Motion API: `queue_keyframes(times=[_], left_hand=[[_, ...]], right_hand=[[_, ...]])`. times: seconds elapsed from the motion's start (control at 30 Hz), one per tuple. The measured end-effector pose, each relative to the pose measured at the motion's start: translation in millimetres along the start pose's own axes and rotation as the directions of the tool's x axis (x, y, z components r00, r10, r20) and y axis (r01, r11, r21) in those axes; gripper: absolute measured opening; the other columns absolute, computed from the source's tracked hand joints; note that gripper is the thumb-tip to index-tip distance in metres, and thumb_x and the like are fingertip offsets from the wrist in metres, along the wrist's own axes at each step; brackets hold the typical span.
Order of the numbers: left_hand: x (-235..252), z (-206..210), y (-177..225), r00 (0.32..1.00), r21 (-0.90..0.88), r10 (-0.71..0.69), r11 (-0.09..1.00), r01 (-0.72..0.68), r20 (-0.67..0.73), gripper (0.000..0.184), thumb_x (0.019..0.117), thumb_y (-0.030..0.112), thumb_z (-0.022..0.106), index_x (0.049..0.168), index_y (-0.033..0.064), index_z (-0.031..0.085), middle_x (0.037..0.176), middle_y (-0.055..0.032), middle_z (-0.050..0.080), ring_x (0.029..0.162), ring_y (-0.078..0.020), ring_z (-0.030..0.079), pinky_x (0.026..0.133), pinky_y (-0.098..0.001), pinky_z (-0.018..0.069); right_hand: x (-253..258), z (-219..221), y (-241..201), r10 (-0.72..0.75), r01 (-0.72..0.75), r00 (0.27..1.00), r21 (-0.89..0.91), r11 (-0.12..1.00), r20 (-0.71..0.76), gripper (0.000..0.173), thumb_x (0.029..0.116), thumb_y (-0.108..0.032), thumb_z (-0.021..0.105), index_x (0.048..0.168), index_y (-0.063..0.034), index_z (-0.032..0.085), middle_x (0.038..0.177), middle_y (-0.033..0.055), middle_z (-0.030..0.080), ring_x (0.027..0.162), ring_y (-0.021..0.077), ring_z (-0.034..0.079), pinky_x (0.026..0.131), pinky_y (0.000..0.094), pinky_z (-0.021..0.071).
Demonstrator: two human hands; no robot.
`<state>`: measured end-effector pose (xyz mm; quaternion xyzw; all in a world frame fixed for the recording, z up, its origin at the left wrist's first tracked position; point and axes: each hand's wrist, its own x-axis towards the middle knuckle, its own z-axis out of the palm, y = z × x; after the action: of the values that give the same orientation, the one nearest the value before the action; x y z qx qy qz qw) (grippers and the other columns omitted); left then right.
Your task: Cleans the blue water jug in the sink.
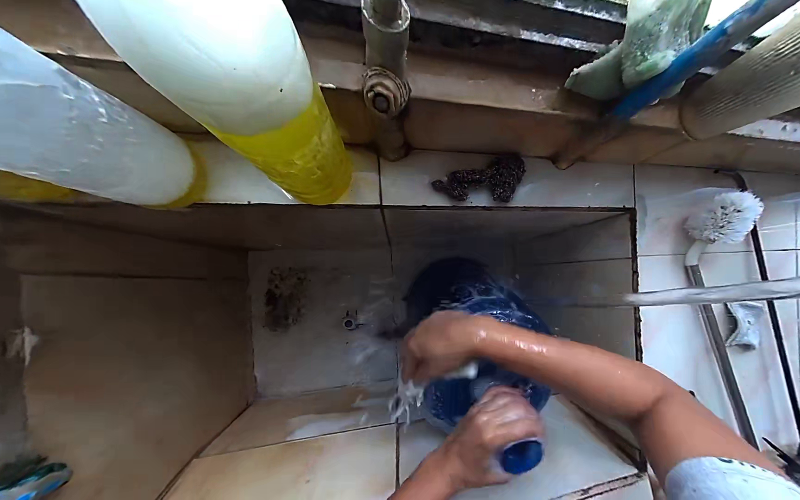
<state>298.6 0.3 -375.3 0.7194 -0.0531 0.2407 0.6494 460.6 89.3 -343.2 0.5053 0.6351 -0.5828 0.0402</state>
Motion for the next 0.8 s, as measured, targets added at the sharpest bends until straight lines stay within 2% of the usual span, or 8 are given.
queue_keyframes(times=[0.1,0.2,0.27,0.33,0.5,0.6,0.7,0.8], left_hand=[[-57.4,-73.9,24.0,0.957,-0.020,-0.234,0.972,0.234,-0.172,0.032,0.0861,0.016,0.081,0.114,0.0133,0.067,0.117,-0.0046,0.074,0.124,-0.0228,0.065,0.115,-0.0472,0.0480],[-111.9,-141.5,43.3,0.800,0.218,-0.500,0.784,0.581,-0.332,0.044,0.0856,0.029,0.083,0.123,0.0106,0.069,0.127,-0.0083,0.070,0.125,-0.0206,0.064,0.107,-0.0388,0.0546],[-121.7,-178.0,39.5,0.692,0.489,-0.658,0.518,0.702,-0.296,0.057,0.0866,0.042,0.077,0.129,0.0050,0.068,0.126,-0.0166,0.068,0.116,-0.0286,0.067,0.099,-0.0465,0.0554],[-114.5,-199.0,25.3,0.535,0.658,-0.823,0.296,0.692,-0.192,0.067,0.0837,0.038,0.083,0.133,-0.0026,0.063,0.126,-0.0299,0.065,0.114,-0.0487,0.064,0.094,-0.0661,0.0518],[-110.9,-202.9,-10.8,0.295,0.856,-0.941,0.010,0.517,-0.167,0.063,0.0815,0.016,0.082,0.133,-0.0100,0.056,0.117,-0.0354,0.065,0.110,-0.0538,0.064,0.092,-0.0666,0.0500],[-110.2,-203.5,-23.5,0.008,0.752,-0.996,-0.064,0.656,-0.092,0.062,0.0851,0.032,0.078,0.133,-0.0028,0.060,0.117,-0.0292,0.068,0.113,-0.0475,0.065,0.096,-0.0659,0.0493],[-139.9,-196.3,-36.2,-0.053,0.528,-0.999,-0.048,0.848,-0.006,0.053,0.0759,0.033,0.086,0.114,-0.0011,0.070,0.107,-0.0227,0.072,0.106,-0.0394,0.069,0.095,-0.0627,0.0519],[-145.8,-196.1,-45.0,-0.064,0.507,-0.998,-0.060,0.860,-0.009,0.050,0.0737,0.031,0.088,0.110,0.0012,0.071,0.105,-0.0197,0.072,0.104,-0.0361,0.069,0.094,-0.0608,0.0524]], right_hand=[[9.1,9.2,95.2,0.129,-0.048,0.982,0.479,0.876,-0.137,0.039,0.1088,-0.029,0.049,0.131,-0.0035,0.068,0.129,0.0160,0.069,0.122,0.0254,0.064,0.109,0.0488,0.0466],[14.8,75.1,168.5,0.444,-0.103,0.841,0.714,0.692,-0.309,0.049,0.1089,-0.041,0.047,0.134,-0.0038,0.065,0.132,0.0201,0.066,0.124,0.0314,0.063,0.109,0.0553,0.0463],[26.5,87.3,102.6,0.590,-0.118,0.657,0.710,0.694,-0.468,0.044,0.1082,-0.040,0.049,0.129,-0.0066,0.069,0.126,0.0161,0.070,0.119,0.0294,0.065,0.106,0.0550,0.0483],[34.3,107.4,39.2,0.499,-0.088,0.503,0.533,0.841,-0.705,0.043,0.1083,-0.037,0.045,0.135,-0.0132,0.069,0.142,0.0048,0.065,0.141,0.0216,0.052,0.122,0.0463,0.0351],[21.8,113.6,135.5,0.523,-0.401,0.228,0.410,0.819,-0.821,0.041,0.1070,-0.033,0.047,0.140,-0.0146,0.065,0.156,0.0129,0.050,0.149,0.0342,0.038,0.123,0.0548,0.0295],[59.1,100.6,59.7,0.468,-0.349,0.332,0.354,0.868,-0.819,0.042,0.1062,-0.036,0.051,0.142,-0.0172,0.063,0.152,0.0104,0.054,0.144,0.0306,0.046,0.119,0.0525,0.0381],[82.8,141.5,-0.1,0.102,0.047,0.363,0.127,0.991,-0.926,0.046,0.1075,-0.042,0.042,0.138,-0.0180,0.067,0.147,0.0052,0.061,0.146,0.0277,0.047,0.125,0.0504,0.0295],[46.9,120.7,83.3,0.260,-0.091,0.361,0.244,0.966,-0.896,0.043,0.1069,-0.036,0.048,0.141,-0.0146,0.064,0.153,0.0098,0.054,0.149,0.0294,0.041,0.125,0.0503,0.0286]])
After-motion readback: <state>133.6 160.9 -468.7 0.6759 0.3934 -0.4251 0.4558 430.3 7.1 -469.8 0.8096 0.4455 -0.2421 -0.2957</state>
